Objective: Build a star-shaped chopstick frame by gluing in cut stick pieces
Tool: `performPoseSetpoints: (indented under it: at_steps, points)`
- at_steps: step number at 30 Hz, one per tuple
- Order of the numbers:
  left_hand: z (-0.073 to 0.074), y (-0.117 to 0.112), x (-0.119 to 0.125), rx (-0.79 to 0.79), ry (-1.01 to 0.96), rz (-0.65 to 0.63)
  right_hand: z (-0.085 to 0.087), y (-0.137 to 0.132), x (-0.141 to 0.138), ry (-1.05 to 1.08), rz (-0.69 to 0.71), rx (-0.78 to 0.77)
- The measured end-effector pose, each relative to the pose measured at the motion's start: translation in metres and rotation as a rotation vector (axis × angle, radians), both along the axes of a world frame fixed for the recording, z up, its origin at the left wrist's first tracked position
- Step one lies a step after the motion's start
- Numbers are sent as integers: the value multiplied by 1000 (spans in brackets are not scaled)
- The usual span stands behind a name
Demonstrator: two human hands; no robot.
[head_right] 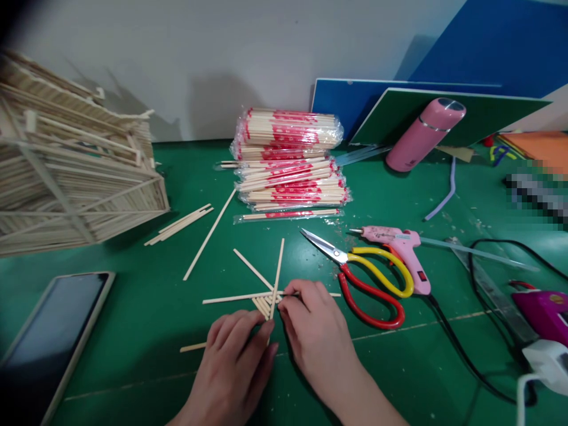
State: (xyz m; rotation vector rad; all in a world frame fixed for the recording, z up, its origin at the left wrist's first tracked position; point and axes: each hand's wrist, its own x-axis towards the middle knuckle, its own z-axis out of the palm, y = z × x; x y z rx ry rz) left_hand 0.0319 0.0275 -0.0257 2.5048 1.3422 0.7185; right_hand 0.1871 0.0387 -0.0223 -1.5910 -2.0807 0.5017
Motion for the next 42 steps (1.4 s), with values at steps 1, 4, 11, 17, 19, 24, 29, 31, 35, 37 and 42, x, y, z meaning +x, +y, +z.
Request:
performPoseSetpoints:
  at_steps: [1, 4, 11, 17, 19, 24, 29, 31, 35, 37, 42]
  points:
    - [0, 0, 0, 1, -1, 2, 0, 0, -1, -4, 4, -9]
    - [2, 2, 1, -9, -1, 8, -2, 1, -1, 13, 41, -34]
    - [-1, -1, -1, 18, 5, 26, -7, 5, 5, 29, 70, -11]
    - [0, -1, 1, 19, 24, 28, -8, 7, 3, 49, 44, -28]
    - [0, 0, 1, 30, 23, 32, -5, 10, 2, 64, 31, -55]
    - [-2, -1, 1, 24, 26, 31, 3, 12, 3, 101, 4, -103]
    - [-2, -1, 0, 45, 16, 41, 2, 8, 3, 119, -21, -89]
    - [-4, -1, 0, 40, 20, 44, 1, 7, 3, 130, -24, -79]
    - [-13, -2, 3, 91, -35, 82, -2, 6, 2, 149, -38, -76]
    - [-17, -3, 4, 110, -60, 99, -3, 5, 1, 153, -50, -68]
    - [-20, -2, 5, 106, -65, 96, -5, 4, 1, 166, -64, -34]
